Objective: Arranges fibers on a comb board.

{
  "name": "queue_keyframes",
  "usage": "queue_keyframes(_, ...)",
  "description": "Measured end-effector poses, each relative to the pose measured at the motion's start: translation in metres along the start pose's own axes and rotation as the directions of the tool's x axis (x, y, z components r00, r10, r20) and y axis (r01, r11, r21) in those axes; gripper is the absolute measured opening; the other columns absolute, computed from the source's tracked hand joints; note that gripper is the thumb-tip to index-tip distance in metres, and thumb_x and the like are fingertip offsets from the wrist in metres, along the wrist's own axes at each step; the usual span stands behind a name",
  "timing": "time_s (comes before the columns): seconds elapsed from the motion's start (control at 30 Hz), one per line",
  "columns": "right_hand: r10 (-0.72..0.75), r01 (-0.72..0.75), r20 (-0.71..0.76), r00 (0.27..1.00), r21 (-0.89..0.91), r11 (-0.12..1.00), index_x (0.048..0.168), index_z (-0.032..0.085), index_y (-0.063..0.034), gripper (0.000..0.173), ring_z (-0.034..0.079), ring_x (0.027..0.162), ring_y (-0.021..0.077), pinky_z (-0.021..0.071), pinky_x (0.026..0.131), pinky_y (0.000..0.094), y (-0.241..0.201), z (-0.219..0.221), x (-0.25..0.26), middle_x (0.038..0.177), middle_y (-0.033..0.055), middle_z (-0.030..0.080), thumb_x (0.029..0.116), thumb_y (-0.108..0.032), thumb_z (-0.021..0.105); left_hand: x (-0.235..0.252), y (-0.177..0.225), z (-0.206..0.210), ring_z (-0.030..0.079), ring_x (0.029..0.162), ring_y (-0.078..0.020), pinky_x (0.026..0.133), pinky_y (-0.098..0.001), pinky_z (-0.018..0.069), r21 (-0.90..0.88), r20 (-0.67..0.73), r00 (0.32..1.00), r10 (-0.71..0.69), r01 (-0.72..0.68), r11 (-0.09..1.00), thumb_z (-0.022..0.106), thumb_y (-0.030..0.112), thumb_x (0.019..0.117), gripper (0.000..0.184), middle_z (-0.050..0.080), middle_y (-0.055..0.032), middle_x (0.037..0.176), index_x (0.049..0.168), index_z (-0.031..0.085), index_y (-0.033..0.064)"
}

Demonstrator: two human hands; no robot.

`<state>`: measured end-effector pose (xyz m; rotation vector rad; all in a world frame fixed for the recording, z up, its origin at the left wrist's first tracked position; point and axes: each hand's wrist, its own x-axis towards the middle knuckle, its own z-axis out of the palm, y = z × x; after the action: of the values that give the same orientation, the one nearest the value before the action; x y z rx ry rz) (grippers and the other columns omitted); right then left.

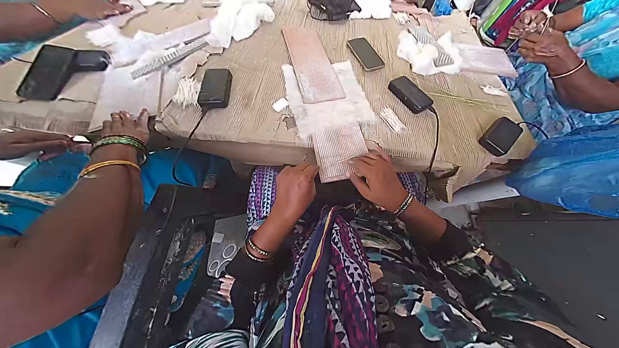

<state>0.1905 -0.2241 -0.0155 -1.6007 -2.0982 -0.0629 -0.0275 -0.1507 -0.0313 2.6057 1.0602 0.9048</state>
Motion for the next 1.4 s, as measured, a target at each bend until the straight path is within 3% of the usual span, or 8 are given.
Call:
queue_keyframes(0.2, -0.041, 0.038, -0.045, 0.998, -0.082, 0.996, 0.084, 0.076, -0.0082, 0.014, 0.068, 0.091, 0.0313, 0.0475, 0.082, 0.0543, 0.013, 0.012, 0.026, 0.092, 0.0106, 0.071, 0.0916, -0.011, 0.066, -0.001, 0.003, -0.004, 0.073, 0.072, -0.0356, 0.061, -0.054, 0.0555, 0.003, -0.05, 0.998, -0.024, 0.025, 1.0, 0.058, 0.0, 0.0928, 0.02, 0.074, -0.0163, 0.084, 0.093, 0.078, 0.002)
queue_keyframes(0.33, -0.057, 0.054, -0.029, 0.998, -0.089, 0.995, 0.083, 0.077, -0.0084, 0.015, 0.066, 0.089, 0.0312, 0.0481, 0.077, 0.0509, 0.001, 0.008, 0.032, 0.091, 0.0105, 0.071, 0.0924, -0.014, 0.067, 0.007, 0.008, -0.01, 0.073, 0.079, -0.037, 0.069, -0.057, 0.0545, 0.049, 0.058, 0.998, -0.021, 0.018, 0.999, 0.064, 0.003, 0.0945, 0.015, 0.074, -0.0172, 0.089, 0.099, 0.079, 0.0024)
queue_keyframes(0.47, -0.07, 0.067, -0.013, 0.997, -0.143, 0.987, 0.082, 0.077, -0.0081, 0.013, 0.065, 0.084, 0.0307, 0.0466, 0.075, 0.0502, 0.003, -0.002, 0.032, 0.087, 0.0104, 0.069, 0.0908, -0.011, 0.068, 0.015, 0.016, -0.012, 0.071, 0.072, -0.0396, 0.062, -0.0568, 0.0531, 0.046, 0.089, 0.995, -0.049, 0.045, 0.998, 0.064, -0.005, 0.0896, 0.012, 0.072, -0.0189, 0.082, 0.089, 0.076, -0.0013)
queue_keyframes(0.6, 0.187, -0.193, -0.061, 0.981, -0.123, 0.974, 0.091, 0.079, -0.0041, 0.013, 0.067, 0.093, 0.0388, 0.0458, 0.082, 0.0609, 0.058, -0.033, 0.04, 0.096, 0.0182, 0.072, 0.0921, -0.009, 0.067, 0.014, -0.006, -0.019, 0.071, 0.075, -0.0416, 0.063, -0.0605, 0.0542, 0.042, 0.043, 0.988, -0.146, 0.145, 0.989, 0.062, -0.002, 0.0951, 0.013, 0.071, -0.0207, 0.084, 0.092, 0.074, -0.0029)
queue_keyframes(0.8, 0.672, -0.668, 0.012, 0.74, -0.1, 0.737, 0.108, 0.076, -0.0006, 0.02, 0.067, 0.11, 0.0392, 0.0405, 0.102, 0.0644, 0.128, -0.059, 0.071, 0.11, 0.0212, 0.074, 0.0954, -0.013, 0.067, 0.01, -0.022, -0.032, 0.071, 0.085, -0.0415, 0.077, -0.0647, 0.0536, -0.075, 0.122, 0.939, -0.322, 0.332, 0.94, 0.061, 0.003, 0.1, 0.014, 0.072, -0.0217, 0.09, 0.098, 0.073, -0.0032)
queue_keyframes(1.1, 0.679, -0.672, 0.004, 0.734, -0.145, 0.726, 0.107, 0.075, -0.0007, 0.024, 0.066, 0.107, 0.0412, 0.0404, 0.099, 0.0654, 0.127, -0.046, 0.072, 0.107, 0.0228, 0.071, 0.0995, -0.02, 0.063, 0.002, -0.026, -0.033, 0.073, 0.088, -0.0342, 0.084, -0.0582, 0.0557, -0.194, 0.189, 0.906, -0.379, 0.413, 0.89, 0.057, 0.004, 0.1025, 0.017, 0.074, -0.0173, 0.093, 0.105, 0.073, -0.0014)
queue_keyframes(1.23, 0.475, -0.485, -0.11, 0.873, -0.098, 0.869, 0.107, 0.072, 0.0013, 0.02, 0.064, 0.102, 0.0456, 0.043, 0.087, 0.0672, 0.095, -0.043, 0.068, 0.105, 0.0253, 0.067, 0.0992, -0.016, 0.064, 0.004, -0.026, -0.035, 0.074, 0.09, -0.0296, 0.088, -0.0512, 0.0574, -0.209, 0.223, 0.877, -0.425, 0.469, 0.858, 0.052, 0.007, 0.105, 0.022, 0.075, -0.0155, 0.098, 0.111, 0.072, -0.0009)
queue_keyframes(1.4, 0.271, -0.272, 0.055, 0.961, 0.026, 0.962, 0.115, 0.074, -0.0009, 0.026, 0.066, 0.103, 0.0414, 0.0489, 0.087, 0.0619, 0.05, -0.014, 0.09, 0.112, 0.0223, 0.069, 0.0944, -0.017, 0.071, 0.007, -0.019, -0.037, 0.074, 0.091, -0.0272, 0.088, -0.0468, 0.0579, -0.249, 0.264, 0.862, -0.432, 0.493, 0.834, 0.048, 0.007, 0.106, 0.025, 0.075, -0.0148, 0.101, 0.117, 0.069, -0.0019)
